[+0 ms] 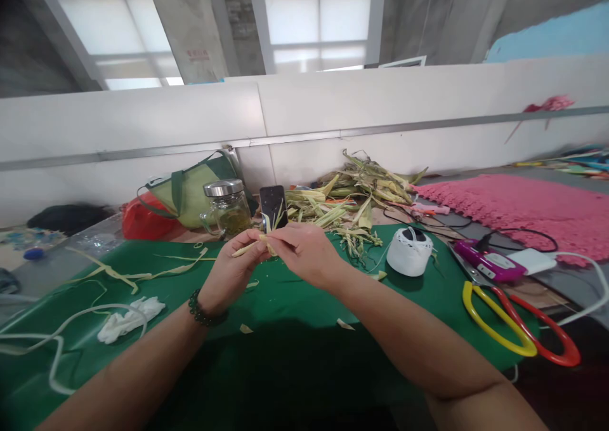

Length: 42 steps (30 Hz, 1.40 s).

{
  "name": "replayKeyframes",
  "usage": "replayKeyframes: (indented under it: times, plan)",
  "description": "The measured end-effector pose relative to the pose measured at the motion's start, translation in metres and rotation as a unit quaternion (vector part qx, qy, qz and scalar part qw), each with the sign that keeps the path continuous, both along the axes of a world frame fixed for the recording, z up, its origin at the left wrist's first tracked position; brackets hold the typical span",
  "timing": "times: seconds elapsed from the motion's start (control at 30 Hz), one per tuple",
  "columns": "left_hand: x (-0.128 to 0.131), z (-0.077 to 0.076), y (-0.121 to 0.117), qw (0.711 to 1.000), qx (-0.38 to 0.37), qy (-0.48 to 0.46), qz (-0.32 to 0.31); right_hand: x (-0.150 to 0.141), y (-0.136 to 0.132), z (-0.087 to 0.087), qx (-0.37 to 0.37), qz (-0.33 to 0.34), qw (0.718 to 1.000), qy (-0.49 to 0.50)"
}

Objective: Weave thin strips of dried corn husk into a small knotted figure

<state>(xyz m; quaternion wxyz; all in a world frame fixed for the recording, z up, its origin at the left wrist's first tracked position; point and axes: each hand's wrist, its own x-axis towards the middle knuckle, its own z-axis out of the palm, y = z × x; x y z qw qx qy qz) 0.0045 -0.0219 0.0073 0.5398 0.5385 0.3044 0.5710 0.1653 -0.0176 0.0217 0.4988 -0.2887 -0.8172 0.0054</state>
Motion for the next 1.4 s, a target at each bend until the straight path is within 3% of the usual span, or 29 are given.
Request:
replayKeyframes:
  times: [0.47,0.8,1.2,1.4]
  plan:
    - [0.009,-0.003,-0.003,1.000,-0.015,0.002,0.020,-0.001,-0.009,0.006,-0.030,-0.082,0.994,-0.061]
    - [0.010,-0.001,-0.005,0.999,-0.008,0.031,0.044,-0.002,-0.010,0.003,-0.072,-0.077,0.992,-0.063]
    - [0.009,-0.002,-0.005,0.986,0.072,0.125,0.080,-0.001,-0.006,0.006,-0.092,-0.100,0.985,-0.103]
    - [0.006,-0.001,-0.003,0.968,0.139,0.180,0.110,0.001,-0.006,0.005,-0.111,-0.089,0.988,-0.067]
